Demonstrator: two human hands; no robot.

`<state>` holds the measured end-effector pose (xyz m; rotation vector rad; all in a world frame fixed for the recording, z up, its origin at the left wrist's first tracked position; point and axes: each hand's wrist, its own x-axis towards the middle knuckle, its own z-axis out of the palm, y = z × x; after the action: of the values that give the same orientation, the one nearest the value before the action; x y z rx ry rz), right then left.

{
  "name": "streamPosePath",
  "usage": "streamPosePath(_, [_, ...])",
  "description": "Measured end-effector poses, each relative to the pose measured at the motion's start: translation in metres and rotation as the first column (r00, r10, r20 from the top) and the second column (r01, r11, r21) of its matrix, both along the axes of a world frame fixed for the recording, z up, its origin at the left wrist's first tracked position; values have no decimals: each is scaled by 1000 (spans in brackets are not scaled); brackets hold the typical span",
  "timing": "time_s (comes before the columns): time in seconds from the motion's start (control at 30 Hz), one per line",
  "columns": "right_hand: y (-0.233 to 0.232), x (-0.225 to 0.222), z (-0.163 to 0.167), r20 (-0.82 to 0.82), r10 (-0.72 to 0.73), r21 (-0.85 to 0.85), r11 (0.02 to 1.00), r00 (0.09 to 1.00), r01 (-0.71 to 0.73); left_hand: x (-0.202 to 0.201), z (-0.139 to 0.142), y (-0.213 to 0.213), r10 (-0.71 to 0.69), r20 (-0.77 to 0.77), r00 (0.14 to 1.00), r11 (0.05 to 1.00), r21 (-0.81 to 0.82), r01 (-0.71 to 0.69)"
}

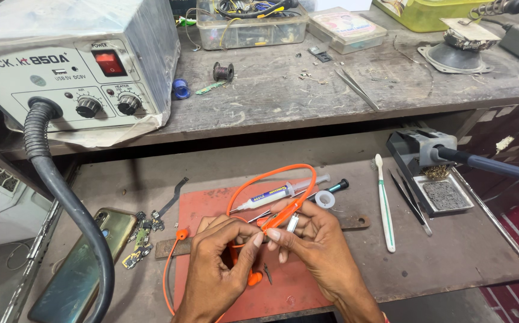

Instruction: The person uses a soldering iron to apply heat to the exposed wires of an orange earphone cable. They then use a small tube to apply a substance to the soldered connection point and manipulate the cable to ensure the joint is secure.

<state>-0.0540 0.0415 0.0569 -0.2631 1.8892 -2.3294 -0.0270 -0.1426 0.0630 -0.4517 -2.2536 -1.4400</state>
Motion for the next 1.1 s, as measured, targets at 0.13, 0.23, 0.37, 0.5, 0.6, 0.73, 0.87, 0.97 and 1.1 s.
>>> streamPosePath(0.13, [-1, 1, 2, 11, 8, -1, 1000, 1000, -8, 0, 1, -1, 4, 22, 1000, 1000, -20, -4])
streamPosePath(0.23, [-2, 2, 4, 22, -4, 11, 1000, 1000, 4, 0, 2, -1, 7, -15, 1000, 999, -48, -8])
streamPosePath(0.37, [-3, 3, 7, 2, -7, 30, 1000, 1000, 7, 0, 4, 0, 9, -59, 998, 996, -89, -14])
streamPosePath(0.5, [-3, 4, 8, 10, -7, 43, 999, 1000, 7, 0, 6, 0, -4, -77, 997, 992, -123, -6])
streamPosePath(0.6, [-3, 6, 9, -12, 4, 30, 1000, 1000, -3, 1, 7, 0, -4, -113, 994, 990, -142, -12])
streamPosePath(0.73, [-3, 6, 11, -4, 23, 14, 1000, 1000, -23, 1, 6, -1, 5, -178, 984, 985, -168, -35])
streamPosePath(0.87, [-3, 6, 11, -9, 31, 5, 1000, 999, -31, 1, 5, -2, 8, -201, 979, 980, -191, -47])
streamPosePath(0.97, [-3, 6, 10, -13, 30, 5, 1000, 999, -30, 0, 5, -1, -4, -176, 984, 977, -208, -34])
streamPosePath(1.1, [-2, 6, 10, -22, 33, 15, 999, 999, -33, -1, 4, -1, -16, -176, 984, 974, -225, -25])
